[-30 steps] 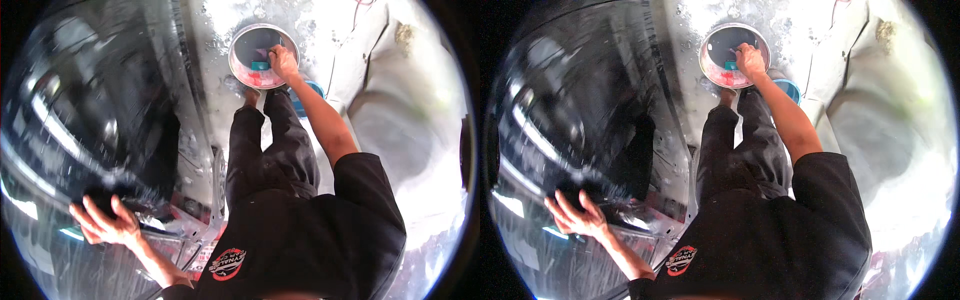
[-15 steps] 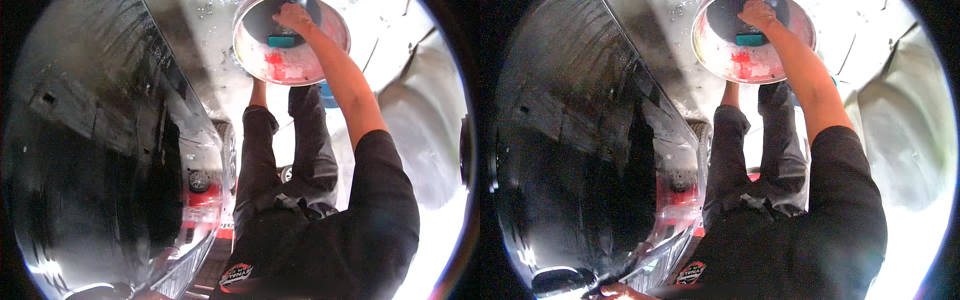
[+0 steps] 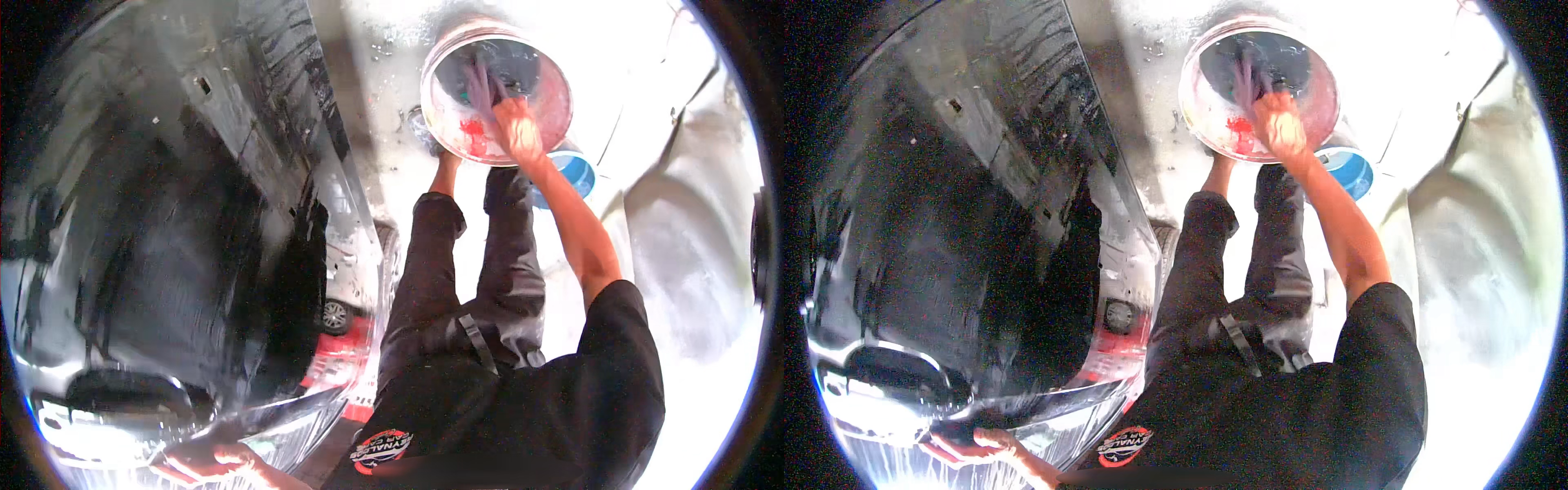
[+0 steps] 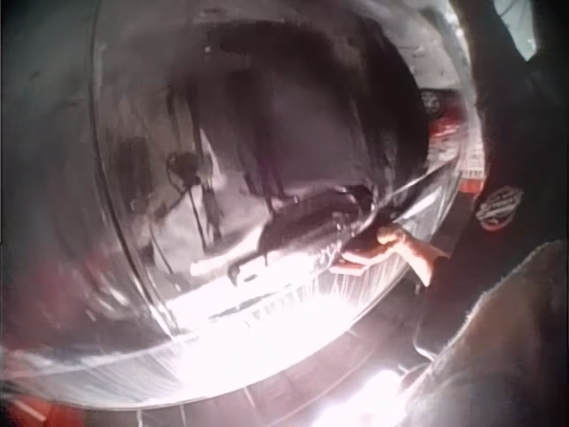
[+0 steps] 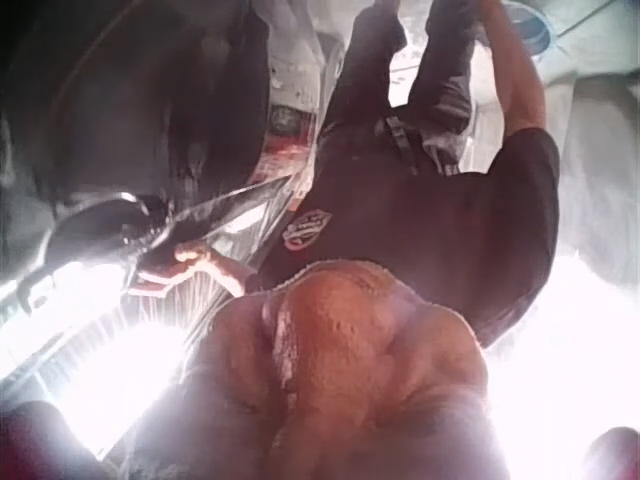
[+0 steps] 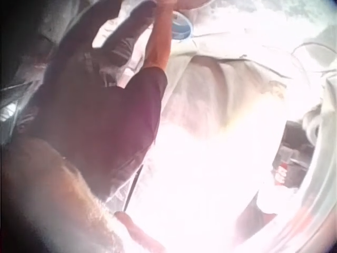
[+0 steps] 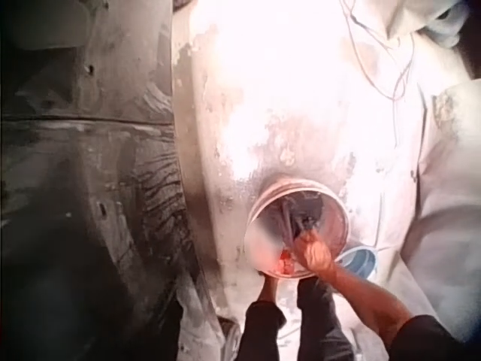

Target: Wet sanding a car body panel with a sanding block and cleaning it with a cloth.

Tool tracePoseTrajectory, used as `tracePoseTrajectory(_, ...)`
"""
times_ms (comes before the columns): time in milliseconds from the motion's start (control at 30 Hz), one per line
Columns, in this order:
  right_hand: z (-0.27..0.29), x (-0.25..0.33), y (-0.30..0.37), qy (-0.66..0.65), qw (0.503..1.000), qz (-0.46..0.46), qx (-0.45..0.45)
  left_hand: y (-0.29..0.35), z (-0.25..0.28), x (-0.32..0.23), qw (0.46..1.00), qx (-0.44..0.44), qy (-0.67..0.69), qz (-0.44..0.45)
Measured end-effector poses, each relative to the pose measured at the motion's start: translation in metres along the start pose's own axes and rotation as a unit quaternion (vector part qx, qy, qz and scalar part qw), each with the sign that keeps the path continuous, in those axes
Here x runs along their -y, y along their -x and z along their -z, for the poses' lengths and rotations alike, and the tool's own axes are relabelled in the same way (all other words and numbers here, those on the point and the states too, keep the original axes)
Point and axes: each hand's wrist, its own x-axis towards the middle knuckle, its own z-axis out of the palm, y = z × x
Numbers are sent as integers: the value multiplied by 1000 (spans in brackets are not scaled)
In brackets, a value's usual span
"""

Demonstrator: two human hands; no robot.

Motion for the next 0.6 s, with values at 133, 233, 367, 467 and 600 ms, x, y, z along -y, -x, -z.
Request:
tracePoseTrajectory(133,104,84,17,-102,993,54,-37,-25,8,-29,997,-37,-60,9)
tracePoseTrajectory(233,150,111,36,-177,984,-29,-22,-38,-5,-34,996,-81,-36,-1)
tracePoseTrajectory(367,165,130,32,-111,992,-25,-49,-33,9,-31,996,-72,-19,42)
tracePoseTrajectory(467,213,172,21,-142,978,102,-112,-29,19,-28,997,-64,21,48)
tracePoseTrajectory(600,304,259,14,-244,952,166,-80,-33,11,-35,988,-71,121,57)
